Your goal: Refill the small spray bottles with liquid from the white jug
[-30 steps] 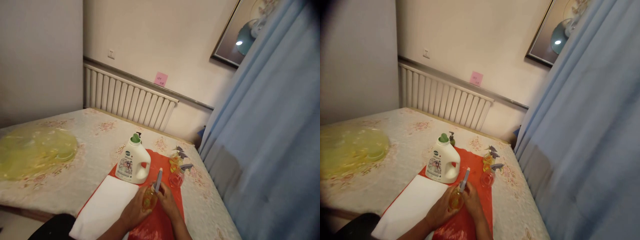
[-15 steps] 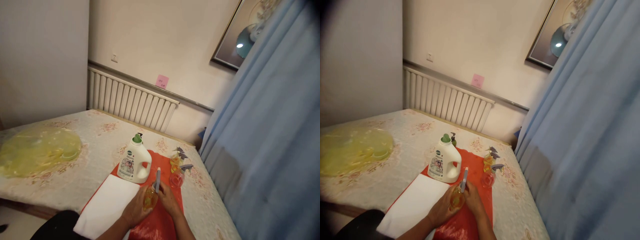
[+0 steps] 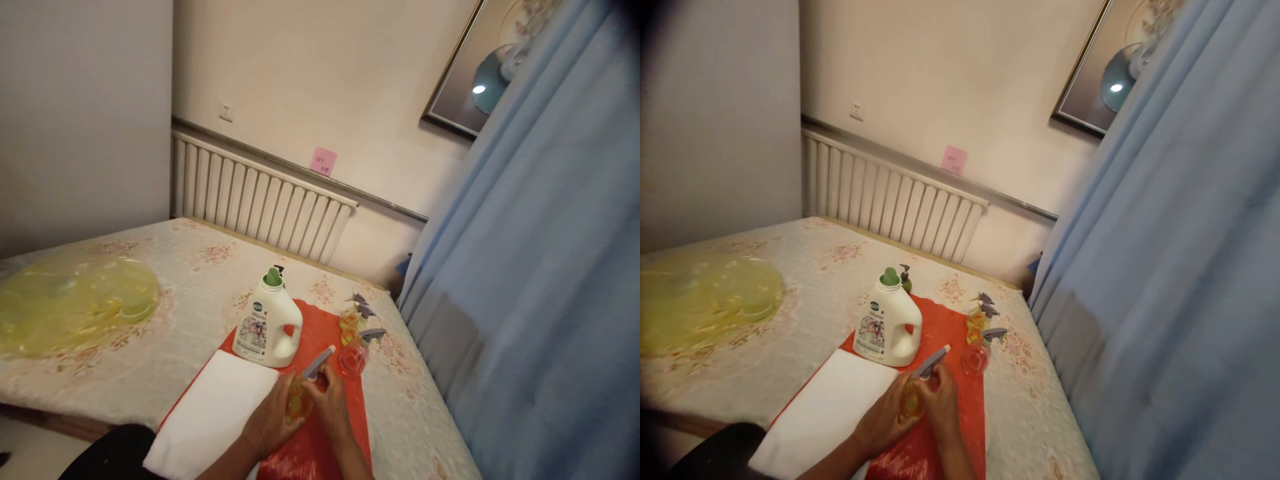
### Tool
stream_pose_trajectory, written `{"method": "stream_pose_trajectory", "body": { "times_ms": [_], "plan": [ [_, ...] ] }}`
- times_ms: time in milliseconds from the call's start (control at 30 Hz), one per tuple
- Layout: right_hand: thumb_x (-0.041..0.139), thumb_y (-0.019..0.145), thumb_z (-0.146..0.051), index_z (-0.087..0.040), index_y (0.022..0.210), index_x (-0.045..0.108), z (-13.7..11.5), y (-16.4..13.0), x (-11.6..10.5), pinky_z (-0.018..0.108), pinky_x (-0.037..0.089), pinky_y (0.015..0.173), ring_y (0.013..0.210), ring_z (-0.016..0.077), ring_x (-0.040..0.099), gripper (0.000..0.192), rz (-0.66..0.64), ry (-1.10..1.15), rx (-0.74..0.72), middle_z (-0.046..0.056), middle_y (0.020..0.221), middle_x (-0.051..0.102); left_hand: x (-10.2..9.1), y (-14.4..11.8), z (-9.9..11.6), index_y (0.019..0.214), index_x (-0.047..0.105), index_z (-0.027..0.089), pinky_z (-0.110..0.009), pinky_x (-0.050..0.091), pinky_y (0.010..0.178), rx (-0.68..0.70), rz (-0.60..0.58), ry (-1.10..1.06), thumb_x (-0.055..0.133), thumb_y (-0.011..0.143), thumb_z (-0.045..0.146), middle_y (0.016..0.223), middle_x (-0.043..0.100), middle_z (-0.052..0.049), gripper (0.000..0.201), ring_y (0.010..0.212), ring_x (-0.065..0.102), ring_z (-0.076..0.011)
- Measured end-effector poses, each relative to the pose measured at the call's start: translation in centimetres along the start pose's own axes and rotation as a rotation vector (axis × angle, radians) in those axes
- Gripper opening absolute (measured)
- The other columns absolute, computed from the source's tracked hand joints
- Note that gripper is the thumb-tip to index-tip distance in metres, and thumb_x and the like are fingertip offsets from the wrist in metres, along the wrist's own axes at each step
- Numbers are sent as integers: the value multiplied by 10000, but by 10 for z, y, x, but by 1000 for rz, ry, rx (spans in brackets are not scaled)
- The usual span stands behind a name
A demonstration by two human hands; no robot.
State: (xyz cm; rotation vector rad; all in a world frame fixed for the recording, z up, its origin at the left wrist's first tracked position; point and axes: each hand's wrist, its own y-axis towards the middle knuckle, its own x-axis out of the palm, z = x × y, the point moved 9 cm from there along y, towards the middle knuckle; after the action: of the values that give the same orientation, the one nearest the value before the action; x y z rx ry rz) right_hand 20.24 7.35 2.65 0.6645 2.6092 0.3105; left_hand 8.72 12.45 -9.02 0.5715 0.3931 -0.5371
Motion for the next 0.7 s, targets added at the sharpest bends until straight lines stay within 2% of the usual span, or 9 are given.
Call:
{"method": "stream_pose_trajectory", "body": {
  "times_ms": [133, 233, 400, 600, 700],
  "plan": [
    [685, 682, -225, -190, 757, 608, 8, -8, 0, 306, 478, 704, 719, 205, 599, 113, 147, -19, 28, 16, 751, 666, -2, 0, 4, 1450, 278, 223, -516, 341, 1147, 27, 7, 39, 647, 803, 381, 1461, 446, -156, 762, 1359, 418, -340],
    [690, 695, -255, -189, 776, 617, 9, -11, 1, 304, 490, 701, 710, 204, 609, 128, 190, -6, 44, 22, 757, 678, -3, 1, 5, 1449, 280, 237, -492, 358, 1146, 35, 12, 56, 634, 822, 441, 1451, 462, -152, 749, 1351, 437, -326],
    [682, 703, -274, -171, 857, 665, 11, -14, 1, 308, 524, 724, 754, 224, 662, 186, 172, 43, 52, 49, 820, 724, -4, 1, 6, 1446, 266, 236, -549, 404, 1104, 66, 39, 107, 636, 830, 442, 1418, 491, -167, 747, 1322, 472, -334],
    [619, 771, -258, -177, 975, 698, 10, -13, 1, 309, 533, 799, 876, 237, 691, 233, 94, 97, 35, 70, 958, 750, -5, 1, 7, 1430, 313, 204, -529, 423, 1095, 71, 60, 106, 658, 810, 426, 1407, 506, -180, 744, 1307, 489, -334],
    [594, 777, -226, -183, 964, 704, 6, -10, 1, 308, 523, 809, 886, 236, 686, 221, 41, 103, 10, 63, 953, 748, -8, 1, 9, 1431, 316, 238, -509, 439, 1087, 75, 72, 99, 667, 800, 405, 1400, 518, -151, 741, 1296, 501, -324]
  ]
}}
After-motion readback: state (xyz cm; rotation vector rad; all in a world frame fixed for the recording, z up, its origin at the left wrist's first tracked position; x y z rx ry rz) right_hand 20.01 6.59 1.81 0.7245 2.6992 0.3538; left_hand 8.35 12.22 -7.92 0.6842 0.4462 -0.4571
